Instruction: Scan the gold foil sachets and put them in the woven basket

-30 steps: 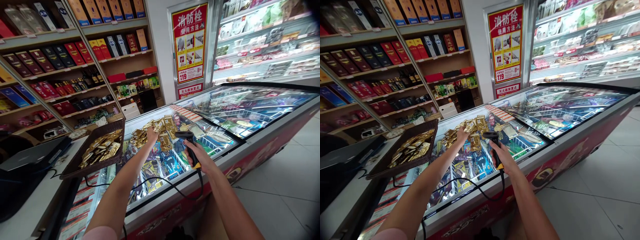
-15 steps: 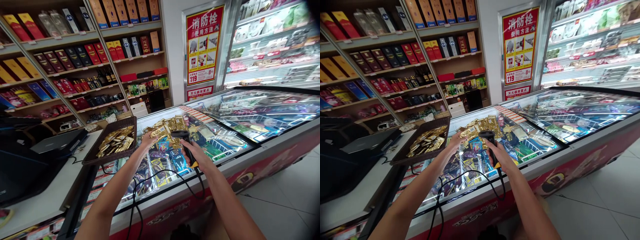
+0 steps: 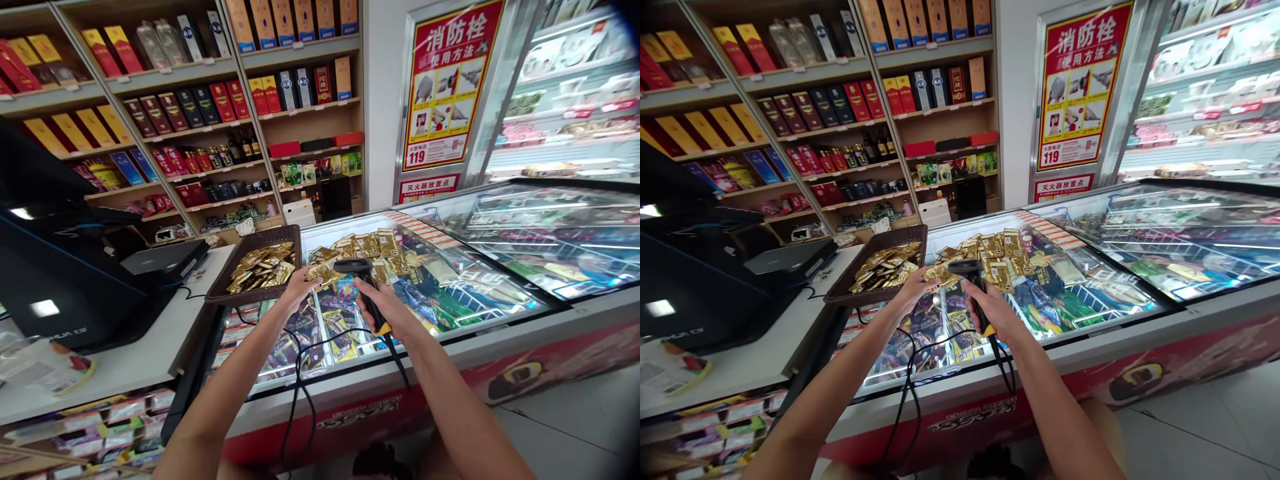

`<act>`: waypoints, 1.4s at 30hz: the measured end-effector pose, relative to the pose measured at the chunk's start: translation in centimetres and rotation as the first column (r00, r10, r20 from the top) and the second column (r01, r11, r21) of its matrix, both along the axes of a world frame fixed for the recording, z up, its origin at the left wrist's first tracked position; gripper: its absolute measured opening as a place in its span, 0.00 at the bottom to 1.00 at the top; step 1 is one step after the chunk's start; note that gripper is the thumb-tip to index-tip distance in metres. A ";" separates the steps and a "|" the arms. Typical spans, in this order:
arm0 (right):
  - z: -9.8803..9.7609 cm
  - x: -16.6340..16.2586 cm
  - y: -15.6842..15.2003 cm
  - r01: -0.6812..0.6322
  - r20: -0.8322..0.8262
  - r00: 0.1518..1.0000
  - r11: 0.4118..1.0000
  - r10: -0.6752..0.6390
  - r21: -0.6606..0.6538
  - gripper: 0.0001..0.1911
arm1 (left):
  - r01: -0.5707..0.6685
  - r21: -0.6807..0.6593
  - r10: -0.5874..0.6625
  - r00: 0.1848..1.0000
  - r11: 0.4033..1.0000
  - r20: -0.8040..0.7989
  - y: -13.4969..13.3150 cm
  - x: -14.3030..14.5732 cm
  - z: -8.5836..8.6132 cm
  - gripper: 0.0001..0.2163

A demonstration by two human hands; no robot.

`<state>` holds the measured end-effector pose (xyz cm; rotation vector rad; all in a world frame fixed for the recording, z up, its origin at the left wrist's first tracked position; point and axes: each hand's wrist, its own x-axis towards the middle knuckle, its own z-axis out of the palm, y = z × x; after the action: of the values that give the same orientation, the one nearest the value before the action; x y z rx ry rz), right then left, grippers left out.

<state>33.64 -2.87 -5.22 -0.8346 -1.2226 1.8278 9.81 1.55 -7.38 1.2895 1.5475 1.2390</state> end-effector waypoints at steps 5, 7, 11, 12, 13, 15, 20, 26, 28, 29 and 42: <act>-0.2 -0.8 -0.3 -0.017 0.028 0.999 1.000 0.018 -0.013 0.26 | -0.021 0.040 0.024 0.996 0.999 -0.086 -0.9 -1.2 0.1 0.20; -0.4 -0.9 -0.4 -0.014 0.032 0.999 1.000 0.015 -0.016 0.25 | -0.028 0.078 0.035 0.996 0.997 -0.088 -1.2 -2.3 0.4 0.20; -0.8 -1.2 -0.3 -0.003 -0.003 1.000 1.000 0.003 -0.024 0.25 | -0.076 0.179 0.084 0.996 0.981 -0.036 -1.6 -5.8 1.4 0.23; -0.9 -1.3 -0.3 -0.002 -0.006 1.000 1.000 0.002 -0.023 0.25 | -0.103 0.196 0.110 0.994 0.975 -0.027 -1.7 -7.0 1.6 0.24; -1.0 -1.3 -0.4 -0.001 -0.006 1.000 1.000 0.001 -0.019 0.25 | -0.132 0.207 0.139 0.990 0.969 -0.020 -1.8 -8.2 1.8 0.25; -1.0 -1.4 -0.4 -0.007 0.003 1.000 1.000 0.007 -0.011 0.24 | -0.197 0.215 0.204 0.979 0.957 -0.015 -1.9 -10.6 1.9 0.26; -0.9 -1.5 -0.5 -0.030 0.003 1.000 0.999 0.030 -0.034 0.24 | -0.471 0.159 0.494 0.855 0.868 -0.158 -2.0 -14.5 1.2 0.24; -1.2 -1.0 -0.3 -0.021 -0.023 1.000 0.998 0.020 -0.060 0.24 | -0.519 0.315 0.603 0.618 0.795 -0.504 -1.1 -12.3 1.3 0.19; -1.4 -0.5 -0.1 -0.017 -0.040 0.999 0.998 0.014 -0.065 0.24 | -0.434 0.373 0.572 0.599 0.820 -0.560 -0.4 -10.5 1.5 0.16; -1.5 -0.1 0.0 -0.013 -0.040 0.999 0.998 0.010 -0.068 0.24 | -0.378 0.403 0.553 0.598 0.833 -0.581 0.0 -9.5 1.6 0.14; -2.4 7.4 1.2 0.251 -0.043 0.967 0.967 -0.252 -0.038 0.25 | 0.128 0.078 -0.022 0.637 0.989 -0.771 7.5 9.2 -2.2 0.14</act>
<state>41.04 -1.64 -7.66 -0.9151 -1.0097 1.6553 19.03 9.06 -9.57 2.1316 1.9693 0.7379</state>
